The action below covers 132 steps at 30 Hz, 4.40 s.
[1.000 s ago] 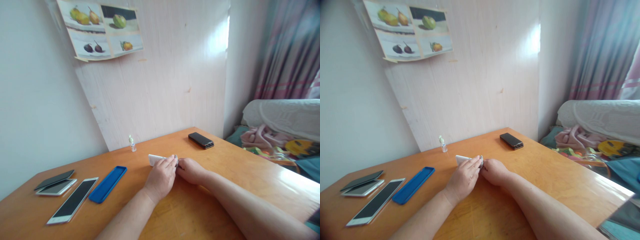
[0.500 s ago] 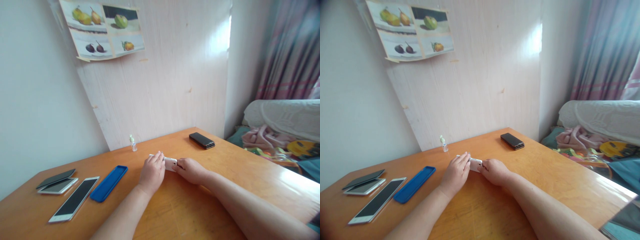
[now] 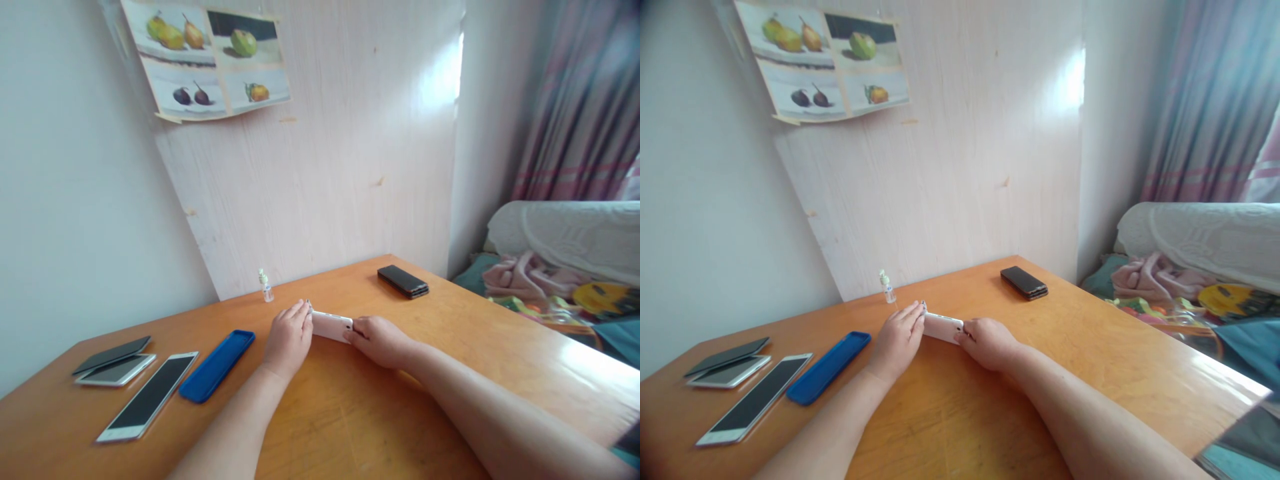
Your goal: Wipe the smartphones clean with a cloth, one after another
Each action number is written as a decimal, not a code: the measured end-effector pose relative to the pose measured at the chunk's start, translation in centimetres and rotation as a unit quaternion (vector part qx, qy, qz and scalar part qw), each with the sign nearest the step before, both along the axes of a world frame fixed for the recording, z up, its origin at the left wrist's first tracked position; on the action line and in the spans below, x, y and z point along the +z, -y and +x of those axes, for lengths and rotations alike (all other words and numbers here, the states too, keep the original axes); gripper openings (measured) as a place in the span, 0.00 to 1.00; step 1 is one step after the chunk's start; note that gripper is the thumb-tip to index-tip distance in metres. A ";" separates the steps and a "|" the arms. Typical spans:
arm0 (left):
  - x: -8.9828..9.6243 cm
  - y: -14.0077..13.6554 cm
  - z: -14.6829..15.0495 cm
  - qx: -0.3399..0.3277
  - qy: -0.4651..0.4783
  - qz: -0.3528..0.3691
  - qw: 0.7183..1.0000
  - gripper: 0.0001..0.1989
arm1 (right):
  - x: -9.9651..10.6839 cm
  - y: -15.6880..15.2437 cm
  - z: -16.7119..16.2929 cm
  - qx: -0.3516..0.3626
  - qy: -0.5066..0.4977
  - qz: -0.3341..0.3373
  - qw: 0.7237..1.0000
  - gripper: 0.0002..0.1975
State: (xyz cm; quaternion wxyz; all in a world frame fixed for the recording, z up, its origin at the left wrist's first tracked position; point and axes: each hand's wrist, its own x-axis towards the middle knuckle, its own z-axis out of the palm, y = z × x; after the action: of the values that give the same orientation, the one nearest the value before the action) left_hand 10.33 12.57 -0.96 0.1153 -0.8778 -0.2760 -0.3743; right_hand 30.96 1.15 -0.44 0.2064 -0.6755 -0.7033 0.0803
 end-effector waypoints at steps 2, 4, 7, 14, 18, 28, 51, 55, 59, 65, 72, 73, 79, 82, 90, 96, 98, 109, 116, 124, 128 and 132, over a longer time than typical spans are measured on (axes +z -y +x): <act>-0.1 -0.2 -0.2 0.014 0.006 0.001 1.000 0.16 | 0.0 0.0 0.0 -0.001 -0.001 0.000 1.000 0.19; -0.1 0.5 0.3 0.010 0.002 0.003 1.000 0.17 | 0.0 0.0 0.0 -0.005 -0.003 -0.002 1.000 0.19; -0.1 3.0 1.9 -0.034 -0.017 0.000 0.999 0.18 | -0.1 0.0 0.0 -0.005 -0.008 -0.003 1.000 0.18; 0.1 5.9 3.6 -0.126 -0.073 -0.003 0.989 0.20 | -0.2 0.0 0.0 0.021 -0.029 0.006 0.999 0.10; 0.0 3.1 2.0 -0.066 -0.047 0.005 0.997 0.18 | 0.0 0.1 -0.1 0.004 -0.009 -0.009 1.000 0.18; -0.2 2.1 1.3 -0.001 -0.023 0.012 1.000 0.18 | 0.1 0.0 -0.1 -0.005 -0.005 -0.013 1.000 0.20; -0.8 2.7 2.1 -0.016 -0.025 -0.004 1.000 0.20 | 0.0 0.0 0.0 -0.006 -0.004 -0.015 1.000 0.20; -0.5 5.3 3.7 -0.103 -0.055 -0.003 0.993 0.20 | -0.3 -0.1 0.0 0.017 -0.023 -0.002 1.000 0.15; -0.2 4.6 3.2 -0.099 -0.064 -0.003 0.993 0.19 | -0.2 -0.1 0.0 0.014 -0.019 -0.004 1.000 0.16; -0.7 -0.3 0.1 0.020 0.007 -0.035 0.999 0.19 | 0.3 0.1 -0.1 -0.004 -0.003 -0.016 1.000 0.20; -1.1 1.6 1.5 -0.004 -0.018 -0.009 1.000 0.20 | 0.1 0.1 0.0 0.000 0.002 -0.003 1.000 0.19; -1.0 2.5 2.0 -0.023 -0.027 -0.006 0.999 0.20 | 0.1 0.1 0.0 0.004 0.000 0.000 1.000 0.19; -0.3 5.5 3.7 -0.110 -0.103 -0.015 0.988 0.21 | 0.0 0.1 -0.1 0.025 -0.024 0.005 0.999 0.12; -0.2 4.2 2.9 -0.080 -0.087 -0.029 0.993 0.21 | 0.0 0.0 -0.1 0.015 -0.015 -0.002 1.000 0.16; -0.2 -0.2 -0.1 0.078 -0.019 -0.091 0.993 0.21 | 0.1 0.1 0.1 -0.001 -0.003 -0.014 1.000 0.19; -0.3 2.7 1.9 0.045 -0.068 -0.051 0.995 0.22 | 0.1 0.1 0.0 -0.003 -0.006 -0.006 1.000 0.19; -0.2 4.2 2.7 -0.004 -0.085 -0.043 0.995 0.22 | -0.1 0.0 0.0 0.000 -0.012 -0.005 1.000 0.18; 0.3 2.3 1.1 0.039 -0.069 -0.070 0.994 0.21 | 0.2 0.2 -0.1 -0.001 -0.009 -0.007 1.000 0.18; -0.2 4.3 2.4 -0.028 -0.077 -0.070 0.994 0.22 | -0.1 -0.1 -0.1 0.005 -0.019 -0.005 1.000 0.17; 0.0 4.6 2.5 -0.036 -0.100 -0.063 0.992 0.22 | -0.1 0.0 0.0 0.011 -0.022 -0.001 1.000 0.17; -0.1 1.6 0.8 0.043 -0.038 -0.128 0.990 0.22 | 0.0 0.0 0.0 -0.003 -0.007 -0.012 1.000 0.19; -0.5 -0.1 0.0 0.039 0.023 -0.169 0.985 0.23 | 0.1 0.1 0.0 0.000 -0.009 -0.016 1.000 0.19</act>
State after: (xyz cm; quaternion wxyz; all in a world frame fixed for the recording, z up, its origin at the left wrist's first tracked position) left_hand 10.32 12.68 -1.51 -0.0264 -0.8643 -0.3721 -0.3374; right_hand 30.94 1.03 -0.31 0.2015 -0.6781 -0.7001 0.0976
